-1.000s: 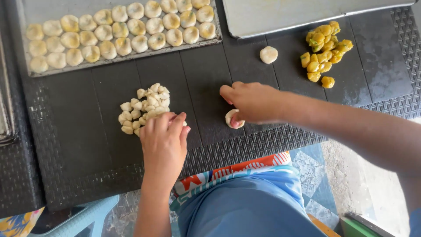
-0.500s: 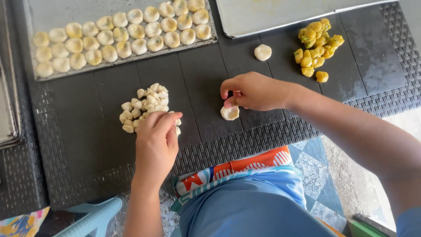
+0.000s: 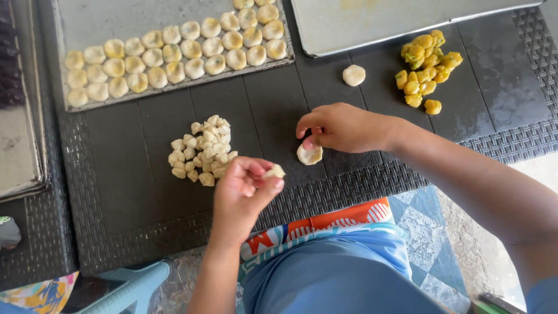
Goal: The person is rapidly filling small pieces of dough with a yellow jam filling, folding them into balls, and arranging them on baking trays.
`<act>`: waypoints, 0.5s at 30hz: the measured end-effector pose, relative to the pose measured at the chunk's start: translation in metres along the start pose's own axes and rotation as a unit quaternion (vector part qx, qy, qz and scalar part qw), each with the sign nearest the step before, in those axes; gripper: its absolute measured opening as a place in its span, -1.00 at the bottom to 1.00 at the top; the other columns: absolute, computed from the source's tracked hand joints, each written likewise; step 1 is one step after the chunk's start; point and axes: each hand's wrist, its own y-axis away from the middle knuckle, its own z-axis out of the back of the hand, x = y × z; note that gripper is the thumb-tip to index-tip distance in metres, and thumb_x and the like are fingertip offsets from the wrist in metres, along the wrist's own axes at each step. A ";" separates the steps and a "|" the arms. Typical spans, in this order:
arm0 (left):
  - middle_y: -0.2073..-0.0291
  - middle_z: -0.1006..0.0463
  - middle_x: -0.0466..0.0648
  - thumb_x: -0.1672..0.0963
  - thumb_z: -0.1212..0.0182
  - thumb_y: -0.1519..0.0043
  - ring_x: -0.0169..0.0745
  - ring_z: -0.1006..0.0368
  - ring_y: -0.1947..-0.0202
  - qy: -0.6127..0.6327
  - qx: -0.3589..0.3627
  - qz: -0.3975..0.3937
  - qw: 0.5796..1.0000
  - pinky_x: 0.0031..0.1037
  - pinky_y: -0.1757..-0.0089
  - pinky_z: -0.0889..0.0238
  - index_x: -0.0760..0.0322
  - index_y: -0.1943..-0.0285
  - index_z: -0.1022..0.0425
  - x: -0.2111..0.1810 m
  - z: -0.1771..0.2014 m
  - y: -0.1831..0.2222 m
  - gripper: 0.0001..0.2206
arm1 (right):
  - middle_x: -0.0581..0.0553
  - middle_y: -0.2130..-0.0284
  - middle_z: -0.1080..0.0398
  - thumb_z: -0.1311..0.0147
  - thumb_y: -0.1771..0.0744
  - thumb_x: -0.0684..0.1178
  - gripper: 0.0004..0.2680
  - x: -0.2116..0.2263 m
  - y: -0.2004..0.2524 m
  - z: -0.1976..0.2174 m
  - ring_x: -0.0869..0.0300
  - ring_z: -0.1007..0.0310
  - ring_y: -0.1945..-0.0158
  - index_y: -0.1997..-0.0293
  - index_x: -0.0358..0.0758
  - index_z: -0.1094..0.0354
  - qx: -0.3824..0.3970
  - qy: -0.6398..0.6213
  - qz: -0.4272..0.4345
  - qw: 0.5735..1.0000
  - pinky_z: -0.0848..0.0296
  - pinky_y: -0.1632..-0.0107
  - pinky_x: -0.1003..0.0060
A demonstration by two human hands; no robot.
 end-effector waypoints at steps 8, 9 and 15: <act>0.24 -0.65 0.12 0.25 -0.26 -0.27 0.11 -0.62 0.22 -0.370 0.046 -0.187 0.909 -0.22 0.20 -0.48 0.29 -0.02 -0.58 0.011 -0.016 0.003 -0.83 | -0.08 0.32 -0.41 -0.20 -0.33 -0.10 -0.91 -0.003 0.018 -0.033 -0.09 -0.56 0.15 0.14 -0.14 -0.41 -0.091 0.027 0.113 0.989 -0.59 0.11 0.07; 0.20 -0.61 0.11 0.23 -0.33 -0.22 0.12 -0.59 0.21 -0.419 0.074 -0.210 0.880 -0.19 0.20 -0.46 0.28 -0.06 -0.60 0.014 -0.012 0.003 -0.77 | -0.06 0.32 -0.39 -0.23 -0.29 -0.11 -0.89 -0.005 0.017 -0.028 -0.02 -0.52 0.18 0.16 -0.12 -0.43 -0.235 0.128 0.142 0.953 -0.53 0.14 0.10; 0.25 -0.66 0.03 0.24 -0.33 -0.23 -0.03 -0.63 0.28 -0.374 0.053 -0.192 0.906 -0.33 0.22 -0.50 0.23 -0.03 -0.65 0.011 -0.020 -0.001 -0.80 | -0.15 0.23 -0.48 -0.34 -0.33 -0.09 -0.93 -0.017 0.012 0.004 -0.05 -0.46 0.16 0.18 -0.17 -0.58 -0.467 0.172 0.184 0.848 -0.47 0.07 0.10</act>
